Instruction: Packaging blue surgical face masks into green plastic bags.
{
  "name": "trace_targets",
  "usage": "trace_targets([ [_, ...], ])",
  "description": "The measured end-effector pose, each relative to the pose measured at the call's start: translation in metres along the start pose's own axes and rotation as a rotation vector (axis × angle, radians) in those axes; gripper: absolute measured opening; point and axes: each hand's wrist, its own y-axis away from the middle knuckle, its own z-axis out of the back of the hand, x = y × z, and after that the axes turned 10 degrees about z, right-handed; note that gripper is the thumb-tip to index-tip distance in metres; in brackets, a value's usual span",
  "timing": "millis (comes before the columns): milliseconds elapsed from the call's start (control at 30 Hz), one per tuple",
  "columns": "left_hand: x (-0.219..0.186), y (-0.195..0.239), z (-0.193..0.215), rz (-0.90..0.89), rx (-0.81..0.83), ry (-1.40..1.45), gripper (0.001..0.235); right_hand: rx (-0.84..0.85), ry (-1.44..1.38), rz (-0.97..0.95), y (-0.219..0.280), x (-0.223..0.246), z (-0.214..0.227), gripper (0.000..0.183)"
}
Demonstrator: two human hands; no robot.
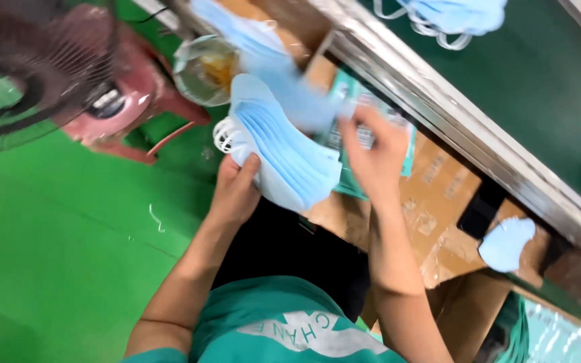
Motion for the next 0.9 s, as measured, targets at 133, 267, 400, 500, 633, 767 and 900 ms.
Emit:
trace_targets([
  [133,0.022,-0.029,-0.02,-0.144,-0.018,-0.322,0.026,0.107,-0.21,-0.287,0.078,-0.005,0.059,0.03],
  [267,0.061,-0.034,-0.099,-0.42,0.15,-0.992,0.047,-0.073,-0.05,-0.138,0.119,-0.002,0.108,0.056],
  [400,0.132,-0.042,-0.122,-0.492,0.531,-1.332,0.072,-0.208,0.056,-0.307,0.196,-0.031,0.121,0.093],
  [500,0.149,-0.046,-0.148,-0.482,0.68,-1.335,0.09,-0.351,-0.032,-0.495,0.239,-0.063,0.121,0.09],
  [633,0.186,-0.062,-0.136,-0.388,0.676,-1.436,0.111,-0.412,-0.046,-0.44,0.225,-0.074,0.129,0.098],
  [767,0.205,-0.065,-0.119,-0.232,0.671,-1.467,0.105,-0.337,-0.027,-0.554,0.257,-0.088,0.132,0.106],
  [900,0.186,-0.062,-0.154,-0.264,0.688,-1.378,0.107,-0.37,-0.146,-0.57,0.251,-0.088,0.132,0.107],
])
